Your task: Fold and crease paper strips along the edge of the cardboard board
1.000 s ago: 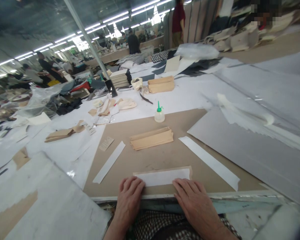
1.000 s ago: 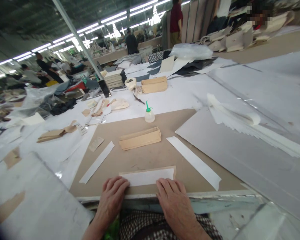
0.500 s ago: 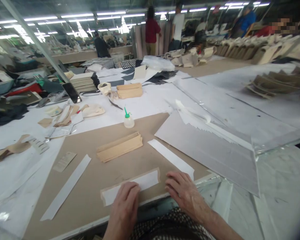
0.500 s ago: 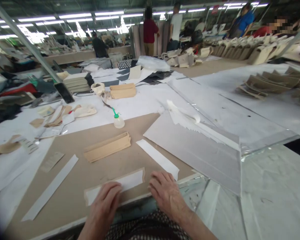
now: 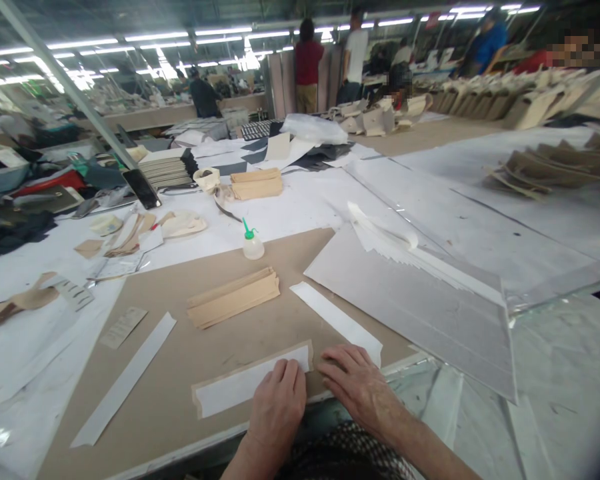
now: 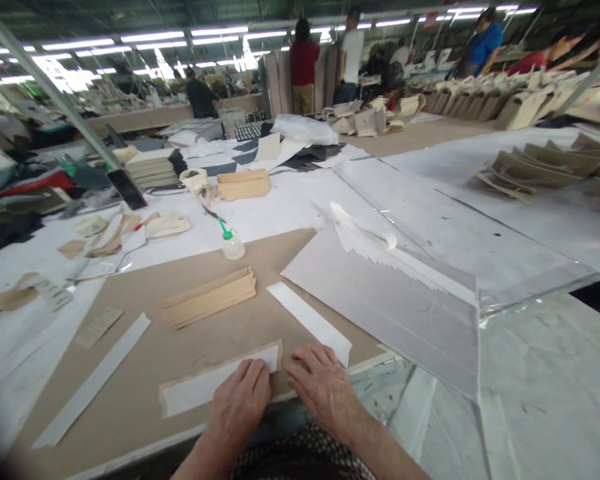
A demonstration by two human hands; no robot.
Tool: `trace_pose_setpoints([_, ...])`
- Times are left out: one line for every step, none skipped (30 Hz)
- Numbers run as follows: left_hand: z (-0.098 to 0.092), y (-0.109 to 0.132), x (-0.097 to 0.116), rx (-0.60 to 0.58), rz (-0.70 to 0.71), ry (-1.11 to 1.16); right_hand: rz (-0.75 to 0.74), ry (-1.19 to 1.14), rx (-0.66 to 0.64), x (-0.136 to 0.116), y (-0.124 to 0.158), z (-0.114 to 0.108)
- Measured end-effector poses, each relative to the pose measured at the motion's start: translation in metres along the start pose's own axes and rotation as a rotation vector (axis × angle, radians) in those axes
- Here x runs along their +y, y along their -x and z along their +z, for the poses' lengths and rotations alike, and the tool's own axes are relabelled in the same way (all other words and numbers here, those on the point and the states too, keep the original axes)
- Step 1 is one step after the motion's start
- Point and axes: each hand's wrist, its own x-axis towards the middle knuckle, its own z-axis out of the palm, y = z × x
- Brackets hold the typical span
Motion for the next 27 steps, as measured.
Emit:
trace_pose_setpoints([0.002, 0.001, -0.002, 0.029, -0.024, 0.038, -0.005, 0.013, -0.006, 0.001, 0.0, 0.0])
trace_pose_setpoints([0.004, 0.002, -0.004, 0.057, -0.058, 0.085, -0.009, 0.027, -0.011, 0.002, -0.001, 0.001])
trace_pose_setpoints([0.005, 0.003, -0.005, 0.081, -0.095, 0.135, -0.015, 0.041, -0.014, 0.002, -0.001, 0.001])
trace_pose_setpoints([0.005, 0.004, -0.007, 0.096, -0.123, 0.181, -0.021, 0.054, -0.014, 0.003, -0.002, 0.001])
trace_pose_setpoints([0.005, 0.005, -0.007, 0.1, -0.138, 0.219, -0.025, 0.064, -0.015, 0.003, -0.003, 0.001])
trace_pose_setpoints([0.004, 0.006, -0.008, 0.092, -0.136, 0.249, -0.025, 0.068, -0.016, 0.003, -0.004, 0.002])
trace_pose_setpoints([0.002, 0.006, -0.008, 0.068, -0.122, 0.276, -0.023, 0.064, -0.016, 0.003, -0.006, 0.002])
trace_pose_setpoints([0.0, 0.006, -0.007, 0.034, -0.104, 0.297, -0.018, 0.054, -0.011, 0.003, -0.007, 0.002])
trace_pose_setpoints([-0.002, 0.006, -0.007, -0.005, -0.087, 0.314, -0.013, 0.039, -0.003, 0.003, -0.008, 0.002])
trace_pose_setpoints([-0.004, 0.006, -0.006, -0.04, -0.077, 0.326, -0.008, 0.02, 0.012, 0.002, -0.009, 0.002])
trace_pose_setpoints([-0.005, 0.006, -0.005, -0.063, -0.073, 0.333, -0.005, 0.002, 0.029, 0.002, -0.01, 0.003])
trace_pose_setpoints([-0.006, 0.006, -0.004, -0.074, -0.074, 0.335, -0.005, -0.016, 0.045, 0.002, -0.011, 0.003])
trace_pose_setpoints([-0.006, 0.006, -0.004, -0.077, -0.077, 0.334, -0.005, -0.031, 0.057, 0.002, -0.011, 0.003])
trace_pose_setpoints([-0.005, 0.007, -0.003, -0.075, -0.083, 0.332, -0.007, -0.045, 0.063, 0.002, -0.011, 0.003])
trace_pose_setpoints([-0.004, 0.007, -0.003, -0.073, -0.089, 0.332, -0.009, -0.056, 0.064, 0.003, -0.012, 0.003])
trace_pose_setpoints([-0.003, 0.008, -0.003, -0.073, -0.094, 0.333, -0.012, -0.064, 0.062, 0.003, -0.012, 0.003])
trace_pose_setpoints([-0.002, 0.009, -0.003, -0.075, -0.096, 0.336, -0.017, -0.069, 0.058, 0.004, -0.013, 0.003])
trace_pose_setpoints([-0.001, 0.009, -0.004, -0.08, -0.099, 0.339, -0.022, -0.07, 0.055, 0.004, -0.013, 0.003])
trace_pose_setpoints([-0.001, 0.01, -0.004, -0.084, -0.102, 0.341, -0.026, -0.069, 0.05, 0.005, -0.014, 0.003])
trace_pose_setpoints([0.0, 0.011, -0.004, -0.088, -0.103, 0.342, -0.032, -0.067, 0.047, 0.006, -0.014, 0.003])
trace_pose_setpoints([0.0, 0.011, -0.004, -0.094, -0.105, 0.341, -0.038, -0.066, 0.044, 0.006, -0.015, 0.003])
trace_pose_setpoints([0.0, 0.012, -0.004, -0.097, -0.106, 0.339, -0.045, -0.064, 0.039, 0.007, -0.015, 0.003])
trace_pose_setpoints([0.0, 0.012, -0.004, -0.098, -0.108, 0.336, -0.049, -0.061, 0.031, 0.007, -0.016, 0.003])
trace_pose_setpoints([0.0, 0.012, -0.004, -0.097, -0.109, 0.335, -0.052, -0.056, 0.024, 0.007, -0.017, 0.003])
trace_pose_setpoints([0.0, 0.012, -0.004, -0.095, -0.111, 0.336, -0.054, -0.048, 0.016, 0.007, -0.017, 0.003])
trace_pose_setpoints([0.0, 0.012, -0.004, -0.093, -0.113, 0.337, -0.058, -0.038, 0.007, 0.007, -0.018, 0.002])
trace_pose_setpoints([0.001, 0.012, -0.004, -0.09, -0.114, 0.339, -0.064, -0.025, 0.0, 0.007, -0.019, 0.002])
